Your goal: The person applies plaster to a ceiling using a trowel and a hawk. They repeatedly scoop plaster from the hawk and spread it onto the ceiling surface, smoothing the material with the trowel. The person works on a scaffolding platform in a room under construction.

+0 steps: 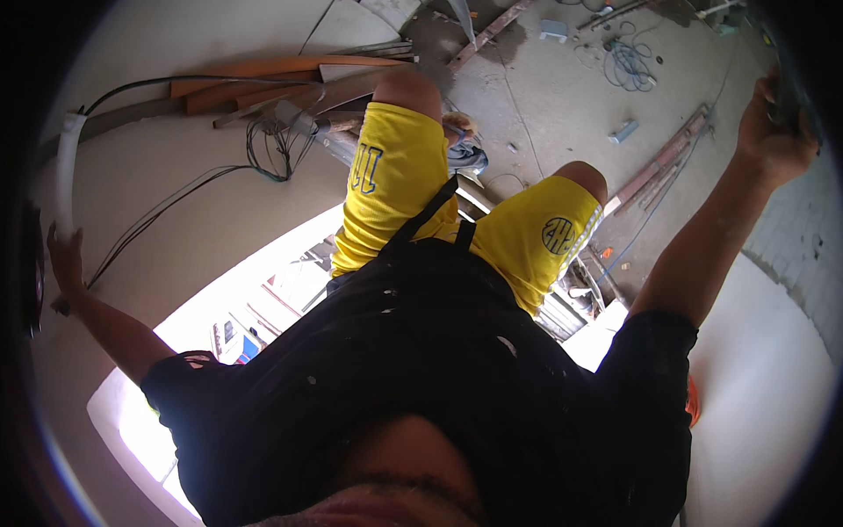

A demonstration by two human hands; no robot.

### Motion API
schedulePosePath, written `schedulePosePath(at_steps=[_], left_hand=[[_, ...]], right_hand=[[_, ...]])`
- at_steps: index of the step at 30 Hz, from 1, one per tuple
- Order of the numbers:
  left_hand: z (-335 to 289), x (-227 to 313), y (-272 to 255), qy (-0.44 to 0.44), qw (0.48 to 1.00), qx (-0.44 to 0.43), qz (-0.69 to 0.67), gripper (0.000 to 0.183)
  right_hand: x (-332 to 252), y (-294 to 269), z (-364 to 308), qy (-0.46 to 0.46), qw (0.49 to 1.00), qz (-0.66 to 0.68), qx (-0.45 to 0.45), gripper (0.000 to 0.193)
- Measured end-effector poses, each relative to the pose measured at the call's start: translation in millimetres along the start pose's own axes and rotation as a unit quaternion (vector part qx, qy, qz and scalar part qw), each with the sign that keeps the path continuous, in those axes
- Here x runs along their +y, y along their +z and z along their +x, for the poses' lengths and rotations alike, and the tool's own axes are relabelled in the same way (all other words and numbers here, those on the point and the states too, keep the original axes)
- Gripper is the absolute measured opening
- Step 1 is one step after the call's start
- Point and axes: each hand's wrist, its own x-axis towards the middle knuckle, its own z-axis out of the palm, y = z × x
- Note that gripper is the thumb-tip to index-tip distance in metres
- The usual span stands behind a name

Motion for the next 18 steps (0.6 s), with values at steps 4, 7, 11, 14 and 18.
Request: schedulePosePath(at_steps=[4, 7, 11, 14, 18], left_hand=[[-74.1, -145.9, -2.3, -0.12, 0.967, -0.074, 0.21, 0.057], [-75.4, 39.2, -32.5, -0.171, 0.961, -0.03, 0.216, 0.046], [-80.6, 45.4, -49.5, -0.215, 0.971, -0.017, 0.107, 0.048], [-93.2, 46.8, -49.5, -0.244, 0.967, -0.014, 0.074, 0.047], [-77.8, 59.4, -46.3, -0.253, 0.964, 0.027, 0.075, 0.044]], right_hand=[[33.9, -31.2, 19.8, 0.026, 0.999, 0.02, 0.008, 0.047], [30.9, -39.9, 7.0, 0.029, 0.999, -0.009, 0.028, 0.047], [94.4, -23.2, 14.1, 0.024, 0.999, 0.027, 0.031, 0.046], [136.0, 30.2, 31.8, 0.03, 0.999, 0.03, 0.015, 0.045], [192.3, 126.9, 45.4, 0.03, 0.999, -0.023, -0.011, 0.045]])
